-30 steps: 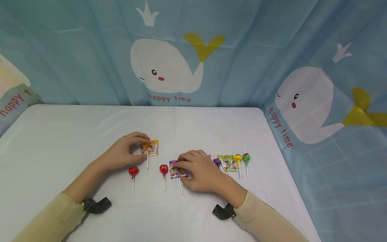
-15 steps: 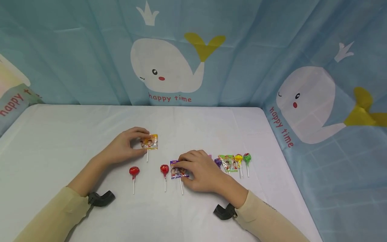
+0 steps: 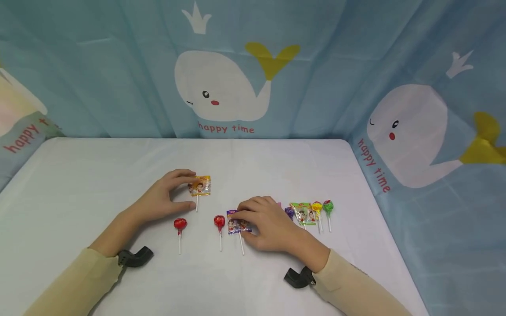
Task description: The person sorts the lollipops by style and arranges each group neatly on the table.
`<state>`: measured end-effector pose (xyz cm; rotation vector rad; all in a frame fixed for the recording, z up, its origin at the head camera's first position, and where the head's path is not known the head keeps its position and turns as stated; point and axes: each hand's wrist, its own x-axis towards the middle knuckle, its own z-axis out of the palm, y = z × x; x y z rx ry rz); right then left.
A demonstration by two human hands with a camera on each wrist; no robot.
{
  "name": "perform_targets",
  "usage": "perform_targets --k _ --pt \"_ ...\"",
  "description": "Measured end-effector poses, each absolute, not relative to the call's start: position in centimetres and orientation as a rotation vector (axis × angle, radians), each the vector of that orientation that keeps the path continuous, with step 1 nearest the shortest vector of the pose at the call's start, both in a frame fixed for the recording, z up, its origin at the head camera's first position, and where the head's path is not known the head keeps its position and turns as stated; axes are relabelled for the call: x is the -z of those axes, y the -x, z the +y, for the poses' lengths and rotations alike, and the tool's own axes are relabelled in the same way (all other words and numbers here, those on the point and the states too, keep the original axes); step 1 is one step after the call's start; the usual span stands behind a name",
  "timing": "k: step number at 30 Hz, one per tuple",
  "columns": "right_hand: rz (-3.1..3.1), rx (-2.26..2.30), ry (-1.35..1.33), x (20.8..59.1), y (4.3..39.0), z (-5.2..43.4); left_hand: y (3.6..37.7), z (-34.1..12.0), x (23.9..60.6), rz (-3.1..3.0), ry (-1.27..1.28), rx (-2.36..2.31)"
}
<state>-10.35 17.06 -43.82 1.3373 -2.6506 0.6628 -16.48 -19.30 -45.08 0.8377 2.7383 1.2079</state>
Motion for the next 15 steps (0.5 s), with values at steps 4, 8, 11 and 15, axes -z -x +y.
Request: perform_targets --k 4,8,11,15 --pt "-2.644 -0.667 -1.342 43.83 10.36 17.00 16.38 -19.54 45.19 2.716 -0.836 -1.209" --pt "-2.655 -0.664 -1.339 43.80 10.38 16.96 16.34 -19.60 45.40 2.712 -0.816 -1.184" --pt "-2.662 -0.662 -1.339 43.81 10.40 16.96 16.37 -19.58 45.50 2.719 -0.814 -1.172" --pt "-2.652 -0.640 -1.341 43.90 10.40 17.11 16.46 -19.38 45.51 2.723 -0.832 -1.169"
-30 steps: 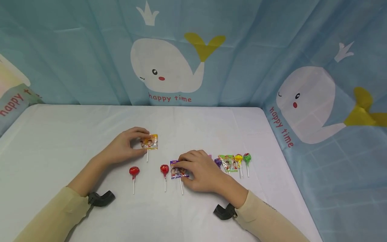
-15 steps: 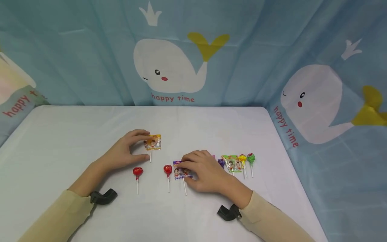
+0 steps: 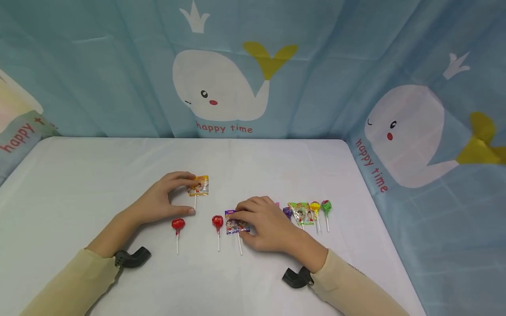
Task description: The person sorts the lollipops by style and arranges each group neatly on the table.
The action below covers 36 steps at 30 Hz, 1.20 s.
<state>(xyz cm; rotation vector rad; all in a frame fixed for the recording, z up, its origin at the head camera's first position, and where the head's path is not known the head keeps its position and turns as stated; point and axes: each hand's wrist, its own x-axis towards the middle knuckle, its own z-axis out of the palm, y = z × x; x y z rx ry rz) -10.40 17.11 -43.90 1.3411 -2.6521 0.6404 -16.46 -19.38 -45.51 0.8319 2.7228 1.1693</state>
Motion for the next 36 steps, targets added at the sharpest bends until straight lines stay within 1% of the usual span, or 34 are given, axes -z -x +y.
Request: perform_targets --k 36 --pt "-2.583 -0.647 -1.338 44.30 10.75 16.95 16.33 -19.18 45.73 2.797 -0.883 -1.105"
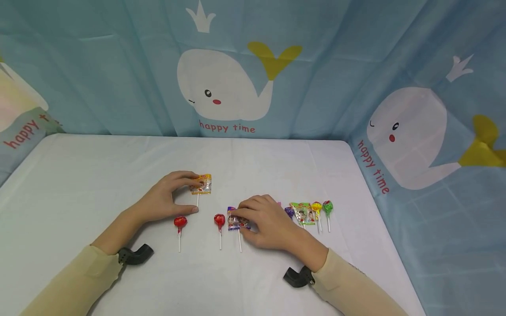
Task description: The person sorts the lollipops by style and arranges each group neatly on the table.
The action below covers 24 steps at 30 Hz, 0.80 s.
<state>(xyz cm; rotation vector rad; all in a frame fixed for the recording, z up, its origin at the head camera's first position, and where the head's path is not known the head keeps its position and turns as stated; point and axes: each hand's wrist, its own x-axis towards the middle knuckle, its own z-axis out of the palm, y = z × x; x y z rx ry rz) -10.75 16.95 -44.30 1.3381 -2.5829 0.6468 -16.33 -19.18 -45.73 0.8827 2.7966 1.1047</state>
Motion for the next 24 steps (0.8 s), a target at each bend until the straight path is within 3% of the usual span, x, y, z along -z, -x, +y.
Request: perform_targets --k 24 --pt "-2.429 -0.661 -1.367 44.39 11.14 17.16 16.49 -19.17 45.97 2.817 -0.885 -1.086"
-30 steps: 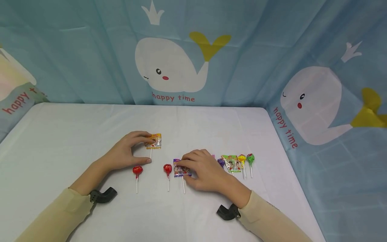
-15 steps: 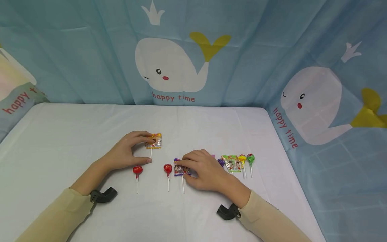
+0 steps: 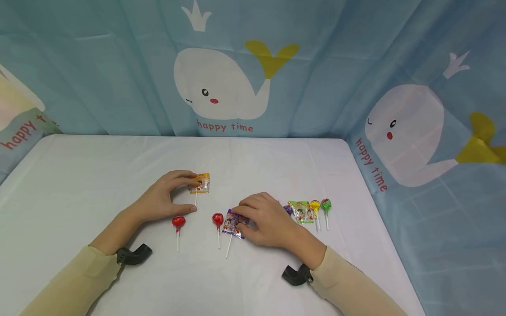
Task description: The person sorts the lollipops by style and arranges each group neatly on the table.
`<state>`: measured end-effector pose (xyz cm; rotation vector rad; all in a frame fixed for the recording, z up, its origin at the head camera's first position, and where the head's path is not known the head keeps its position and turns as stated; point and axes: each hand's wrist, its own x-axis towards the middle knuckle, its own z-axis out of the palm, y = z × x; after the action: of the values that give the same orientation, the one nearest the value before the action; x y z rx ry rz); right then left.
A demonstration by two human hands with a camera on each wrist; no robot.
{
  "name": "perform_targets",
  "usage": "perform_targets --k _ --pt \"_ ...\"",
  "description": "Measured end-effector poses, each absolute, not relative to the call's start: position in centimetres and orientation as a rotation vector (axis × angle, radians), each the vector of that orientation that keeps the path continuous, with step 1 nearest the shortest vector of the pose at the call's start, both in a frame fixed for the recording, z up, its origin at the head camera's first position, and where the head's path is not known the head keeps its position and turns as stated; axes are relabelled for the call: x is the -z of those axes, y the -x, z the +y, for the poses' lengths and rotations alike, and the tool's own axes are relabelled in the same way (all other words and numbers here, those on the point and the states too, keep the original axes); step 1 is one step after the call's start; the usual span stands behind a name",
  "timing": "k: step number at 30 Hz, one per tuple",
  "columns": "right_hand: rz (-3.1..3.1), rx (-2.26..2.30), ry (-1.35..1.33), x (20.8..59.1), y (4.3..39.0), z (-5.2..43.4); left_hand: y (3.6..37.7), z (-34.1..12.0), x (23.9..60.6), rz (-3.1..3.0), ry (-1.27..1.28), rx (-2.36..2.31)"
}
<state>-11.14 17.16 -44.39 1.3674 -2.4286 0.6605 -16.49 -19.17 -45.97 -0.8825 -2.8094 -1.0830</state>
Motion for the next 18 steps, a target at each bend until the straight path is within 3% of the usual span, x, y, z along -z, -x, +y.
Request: perform_targets --k 18 --pt "-2.539 -0.545 -1.357 44.12 10.33 16.72 16.47 -19.17 45.80 -2.799 0.901 1.076"
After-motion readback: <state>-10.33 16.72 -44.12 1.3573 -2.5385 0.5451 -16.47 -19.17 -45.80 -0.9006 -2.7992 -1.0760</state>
